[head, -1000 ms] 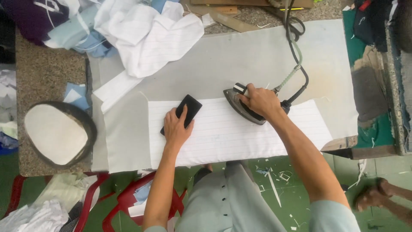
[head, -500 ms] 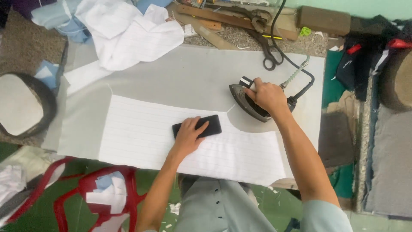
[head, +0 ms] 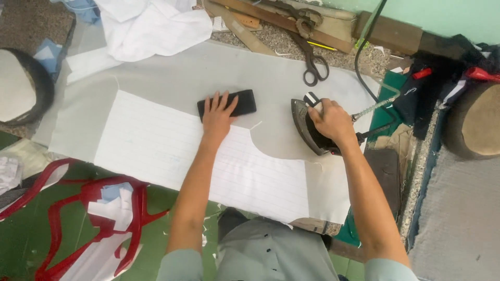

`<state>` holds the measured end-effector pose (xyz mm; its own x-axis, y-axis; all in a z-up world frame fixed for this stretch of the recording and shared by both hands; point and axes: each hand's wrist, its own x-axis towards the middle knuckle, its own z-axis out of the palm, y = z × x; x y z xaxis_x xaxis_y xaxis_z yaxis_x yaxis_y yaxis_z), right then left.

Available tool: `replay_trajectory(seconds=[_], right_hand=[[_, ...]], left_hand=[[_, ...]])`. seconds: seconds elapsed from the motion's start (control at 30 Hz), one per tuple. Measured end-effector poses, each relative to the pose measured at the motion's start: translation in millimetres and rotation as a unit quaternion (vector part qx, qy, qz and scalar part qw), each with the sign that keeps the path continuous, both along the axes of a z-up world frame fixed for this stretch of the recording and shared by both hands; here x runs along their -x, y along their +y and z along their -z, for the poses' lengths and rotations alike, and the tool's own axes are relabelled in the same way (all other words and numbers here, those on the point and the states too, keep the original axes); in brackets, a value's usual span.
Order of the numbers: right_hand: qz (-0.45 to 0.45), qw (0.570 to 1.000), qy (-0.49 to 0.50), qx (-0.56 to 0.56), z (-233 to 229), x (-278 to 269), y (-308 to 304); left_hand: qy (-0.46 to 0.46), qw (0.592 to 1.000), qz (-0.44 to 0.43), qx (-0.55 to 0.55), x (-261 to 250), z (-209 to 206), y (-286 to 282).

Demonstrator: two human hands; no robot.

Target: The person irons a white fabric piece on a worktable using a steam iron and a black pressing block, then trims the edges with scissors. The person repeats the ironing and trimming process on the same fabric piece multiple times.

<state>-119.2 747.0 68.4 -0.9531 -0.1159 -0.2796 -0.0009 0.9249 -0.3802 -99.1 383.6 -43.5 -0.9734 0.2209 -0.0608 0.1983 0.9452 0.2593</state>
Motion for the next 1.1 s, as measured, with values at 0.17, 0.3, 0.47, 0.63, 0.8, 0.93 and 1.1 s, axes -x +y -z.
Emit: replay_trajectory(seconds=[0.17, 0.3, 0.47, 0.63, 0.8, 0.93, 1.1], right_hand=[[-0.010, 0.999, -0.015, -0.031, 0, 0, -1], [-0.045, 0.995, -0.023, -0.081, 2, 3, -4], [-0.122, 0.985, 0.022, -0.124, -33, -17, -62], [-0.219, 0.969, 0.005, -0.111, -79, -62, -178], [-0.326, 0.939, -0.054, -0.094, -44, -91, -259], [-0.366, 0.925, 0.022, -0.098, -21, -117, -274], [-0.370, 0.909, 0.144, -0.130, -11, -118, -289]], left_hand=[[0.085, 0.992, -0.097, 0.007, -51, -31, 15], [0.101, 0.985, -0.139, 0.018, -130, -22, -36], [-0.027, 0.964, -0.263, 0.012, -181, -39, -112], [-0.049, 0.968, -0.247, -0.001, -163, -40, -143], [-0.048, 0.980, -0.192, 0.001, -148, -25, -172], [-0.039, 0.979, -0.197, 0.013, -143, -17, -213], [-0.011, 0.980, -0.199, 0.013, -142, -11, -228]])
